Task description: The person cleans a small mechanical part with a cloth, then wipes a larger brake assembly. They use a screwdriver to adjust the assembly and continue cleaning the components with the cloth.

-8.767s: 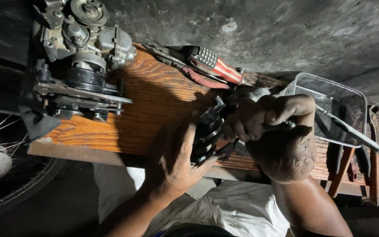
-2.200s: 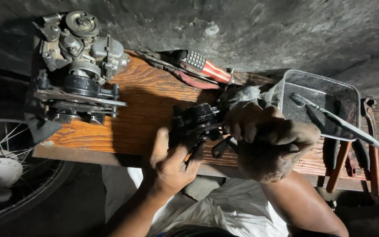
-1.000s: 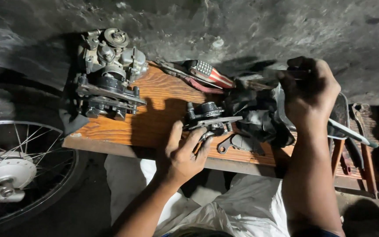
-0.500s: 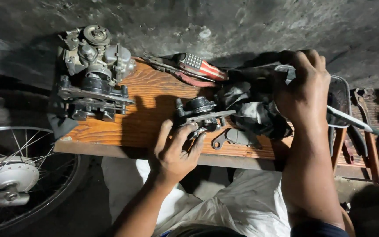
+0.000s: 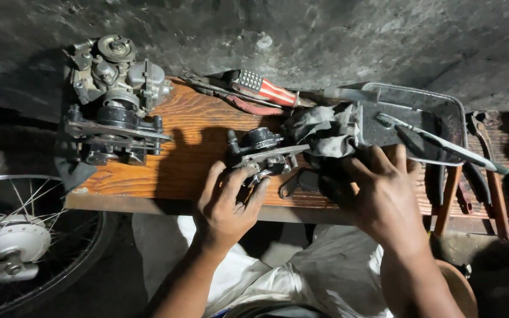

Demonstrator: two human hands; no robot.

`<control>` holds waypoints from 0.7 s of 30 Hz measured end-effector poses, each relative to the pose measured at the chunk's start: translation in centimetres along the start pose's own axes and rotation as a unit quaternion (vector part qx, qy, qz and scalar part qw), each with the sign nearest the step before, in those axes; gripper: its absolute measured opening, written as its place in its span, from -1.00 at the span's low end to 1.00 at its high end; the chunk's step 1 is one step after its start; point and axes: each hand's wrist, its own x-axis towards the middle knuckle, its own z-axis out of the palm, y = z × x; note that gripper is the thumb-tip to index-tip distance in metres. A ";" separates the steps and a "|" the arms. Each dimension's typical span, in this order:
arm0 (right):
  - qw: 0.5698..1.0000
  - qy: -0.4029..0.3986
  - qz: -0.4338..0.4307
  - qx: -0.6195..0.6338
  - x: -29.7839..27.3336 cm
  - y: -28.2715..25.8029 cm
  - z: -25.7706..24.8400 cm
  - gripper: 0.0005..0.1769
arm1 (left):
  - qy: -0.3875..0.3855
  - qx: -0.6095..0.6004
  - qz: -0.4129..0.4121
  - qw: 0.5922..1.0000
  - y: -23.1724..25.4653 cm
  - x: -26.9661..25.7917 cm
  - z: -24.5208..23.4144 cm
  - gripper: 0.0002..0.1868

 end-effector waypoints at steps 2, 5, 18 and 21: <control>1.000 -0.014 0.003 -0.016 -0.4 0.2 0.5 -0.61 | 0.002 -0.005 -0.003 1.000 0.1 -0.1 0.1 -0.81; 0.997 -0.070 0.026 -0.035 -0.9 1.4 2.3 -0.38 | -0.001 0.000 0.004 1.000 -0.1 0.0 -0.2 -0.80; 0.988 0.039 -0.061 -0.138 -1.7 2.0 3.9 -0.69 | 0.014 -0.033 -0.017 0.999 1.2 1.8 -1.1 -0.76; 0.991 0.011 -0.031 -0.132 -3.3 4.0 5.4 -0.58 | 0.013 -0.032 -0.014 0.999 1.2 1.8 -1.1 -0.77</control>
